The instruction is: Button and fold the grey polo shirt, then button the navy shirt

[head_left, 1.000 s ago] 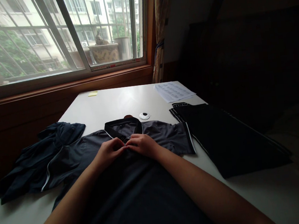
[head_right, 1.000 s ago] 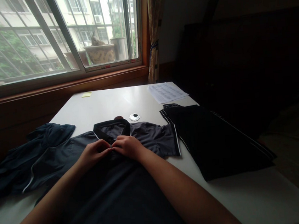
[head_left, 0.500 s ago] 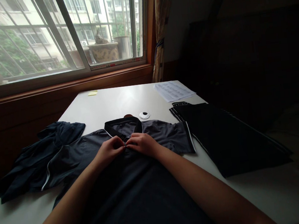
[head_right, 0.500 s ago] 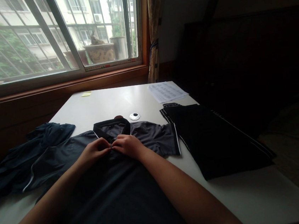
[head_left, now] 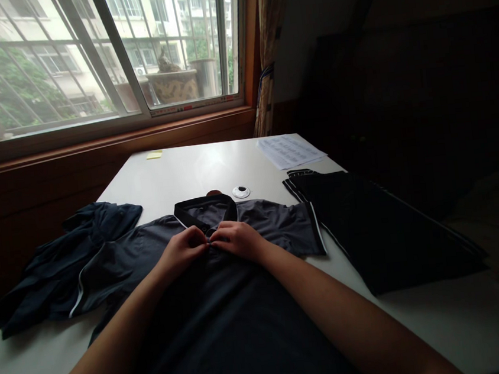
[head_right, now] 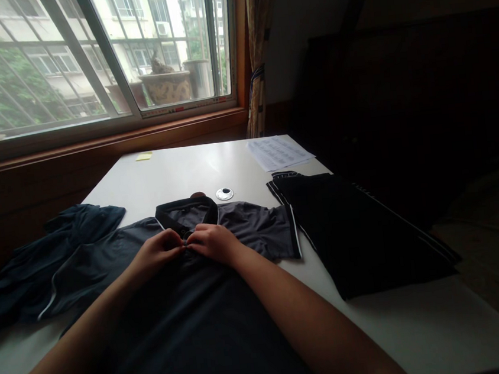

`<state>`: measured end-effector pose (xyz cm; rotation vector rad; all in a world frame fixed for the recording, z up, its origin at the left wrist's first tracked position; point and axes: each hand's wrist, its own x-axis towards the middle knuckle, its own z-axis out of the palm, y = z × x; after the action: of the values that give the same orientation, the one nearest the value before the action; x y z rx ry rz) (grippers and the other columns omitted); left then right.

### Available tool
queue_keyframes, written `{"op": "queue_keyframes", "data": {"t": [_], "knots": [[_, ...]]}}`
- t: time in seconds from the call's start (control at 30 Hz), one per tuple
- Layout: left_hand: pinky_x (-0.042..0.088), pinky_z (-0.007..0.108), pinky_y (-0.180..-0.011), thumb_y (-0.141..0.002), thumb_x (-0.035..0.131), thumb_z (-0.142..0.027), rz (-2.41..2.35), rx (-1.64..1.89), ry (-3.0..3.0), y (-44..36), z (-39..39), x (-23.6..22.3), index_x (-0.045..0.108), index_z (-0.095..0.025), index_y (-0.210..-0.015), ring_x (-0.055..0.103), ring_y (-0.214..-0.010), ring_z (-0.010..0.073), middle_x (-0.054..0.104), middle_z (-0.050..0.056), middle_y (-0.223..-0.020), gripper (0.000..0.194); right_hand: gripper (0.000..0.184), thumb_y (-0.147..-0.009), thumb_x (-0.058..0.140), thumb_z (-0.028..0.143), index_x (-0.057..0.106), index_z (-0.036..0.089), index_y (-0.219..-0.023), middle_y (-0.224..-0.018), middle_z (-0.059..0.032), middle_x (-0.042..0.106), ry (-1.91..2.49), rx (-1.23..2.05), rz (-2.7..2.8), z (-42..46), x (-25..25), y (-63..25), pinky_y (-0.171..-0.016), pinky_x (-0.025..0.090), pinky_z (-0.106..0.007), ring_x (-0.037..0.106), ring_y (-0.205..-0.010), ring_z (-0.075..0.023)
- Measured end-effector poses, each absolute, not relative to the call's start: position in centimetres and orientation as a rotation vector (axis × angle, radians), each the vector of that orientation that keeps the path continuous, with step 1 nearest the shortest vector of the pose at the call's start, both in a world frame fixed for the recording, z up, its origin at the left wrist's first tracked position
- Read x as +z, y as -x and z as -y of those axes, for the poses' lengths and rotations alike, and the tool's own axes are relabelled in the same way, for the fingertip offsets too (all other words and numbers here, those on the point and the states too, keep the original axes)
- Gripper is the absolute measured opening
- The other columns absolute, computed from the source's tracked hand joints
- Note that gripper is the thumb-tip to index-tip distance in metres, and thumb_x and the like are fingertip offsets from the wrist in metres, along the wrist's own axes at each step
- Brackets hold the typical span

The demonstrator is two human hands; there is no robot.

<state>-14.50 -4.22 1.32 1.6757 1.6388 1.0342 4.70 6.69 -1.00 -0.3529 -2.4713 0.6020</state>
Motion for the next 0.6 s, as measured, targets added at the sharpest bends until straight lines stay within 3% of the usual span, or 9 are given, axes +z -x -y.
{"op": "queue_keyframes", "data": {"t": [0.6], "knots": [[0.049, 0.027, -0.069, -0.079, 0.07, -0.031, -1.607, 1.052, -1.678, 14.57, 4.18, 1.13, 0.065, -0.018, -0.082, 0.062, -0.075, 0.0167, 0.069, 0.002, -0.08, 0.015, 0.012, -0.091, 0.069, 0.028, 0.076, 0.022, -0.099, -0.096, -0.0039, 0.07, 0.364, 0.588, 2.479, -6.6, -0.94, -4.77, -0.08, 0.051, -0.024, 0.068, -0.086, -0.0155]]}}
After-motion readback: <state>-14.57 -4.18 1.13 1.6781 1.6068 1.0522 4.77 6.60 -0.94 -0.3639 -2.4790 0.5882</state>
